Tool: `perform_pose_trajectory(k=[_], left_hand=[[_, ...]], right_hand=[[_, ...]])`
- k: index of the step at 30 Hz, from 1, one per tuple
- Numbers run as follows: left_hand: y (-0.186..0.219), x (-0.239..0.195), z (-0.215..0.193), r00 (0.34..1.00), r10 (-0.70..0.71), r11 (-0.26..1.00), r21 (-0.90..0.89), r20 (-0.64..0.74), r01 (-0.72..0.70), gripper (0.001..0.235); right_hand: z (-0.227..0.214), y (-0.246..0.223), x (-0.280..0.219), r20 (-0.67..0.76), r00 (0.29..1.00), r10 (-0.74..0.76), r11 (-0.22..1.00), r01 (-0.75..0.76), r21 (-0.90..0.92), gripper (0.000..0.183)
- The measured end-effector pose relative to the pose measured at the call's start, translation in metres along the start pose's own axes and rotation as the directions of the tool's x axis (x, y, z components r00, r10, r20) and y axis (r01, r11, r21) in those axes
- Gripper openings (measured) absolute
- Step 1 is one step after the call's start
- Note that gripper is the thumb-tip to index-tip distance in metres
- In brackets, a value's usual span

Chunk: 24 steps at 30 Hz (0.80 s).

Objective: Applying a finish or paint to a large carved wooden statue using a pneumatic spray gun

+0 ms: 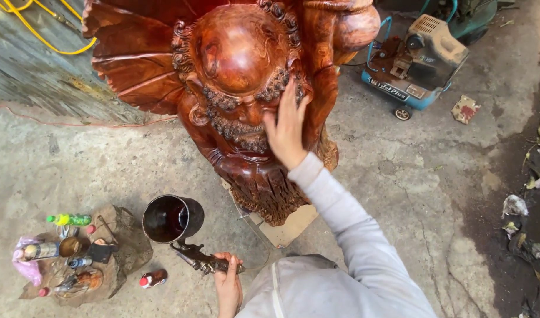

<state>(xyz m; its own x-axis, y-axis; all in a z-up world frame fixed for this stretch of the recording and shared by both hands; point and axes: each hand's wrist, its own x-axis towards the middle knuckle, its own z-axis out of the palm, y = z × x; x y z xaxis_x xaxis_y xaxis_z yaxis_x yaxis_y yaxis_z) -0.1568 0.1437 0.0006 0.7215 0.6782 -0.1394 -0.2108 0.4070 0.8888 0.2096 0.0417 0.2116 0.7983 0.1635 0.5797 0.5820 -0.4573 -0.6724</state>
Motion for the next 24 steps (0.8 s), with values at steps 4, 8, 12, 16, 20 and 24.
perform_pose_trajectory(k=[4,8,12,16,20,24], left_hand=[[-0.005,0.010,-0.001,0.996,0.041,0.999,0.003,0.084,-0.041,0.017],[-0.007,0.008,0.002,0.997,0.037,0.999,0.004,0.064,-0.037,0.020],[-0.008,-0.002,0.003,0.998,0.048,0.998,0.032,0.029,-0.049,0.017],[-0.014,-0.007,-0.008,0.998,0.049,0.998,0.037,-0.043,-0.047,0.022],[-0.025,-0.010,-0.018,0.995,0.060,0.998,0.035,-0.084,-0.058,0.019],[-0.016,-0.014,-0.023,0.990,0.090,0.992,0.098,-0.107,-0.080,0.018]], right_hand=[[0.018,0.037,-0.046,0.091,0.955,-0.282,0.947,0.292,-0.133,0.083],[0.010,0.025,-0.016,0.020,0.983,-0.184,0.983,0.184,-0.010,0.071],[0.029,0.003,-0.018,-0.148,0.980,-0.135,0.991,0.131,-0.035,0.071],[0.037,0.019,-0.056,0.069,0.959,-0.275,0.925,0.284,-0.252,0.092],[0.029,0.015,-0.050,0.221,0.849,-0.480,0.741,0.527,-0.416,0.068],[0.064,0.001,-0.054,0.279,0.871,-0.405,0.507,0.468,-0.724,0.076]])
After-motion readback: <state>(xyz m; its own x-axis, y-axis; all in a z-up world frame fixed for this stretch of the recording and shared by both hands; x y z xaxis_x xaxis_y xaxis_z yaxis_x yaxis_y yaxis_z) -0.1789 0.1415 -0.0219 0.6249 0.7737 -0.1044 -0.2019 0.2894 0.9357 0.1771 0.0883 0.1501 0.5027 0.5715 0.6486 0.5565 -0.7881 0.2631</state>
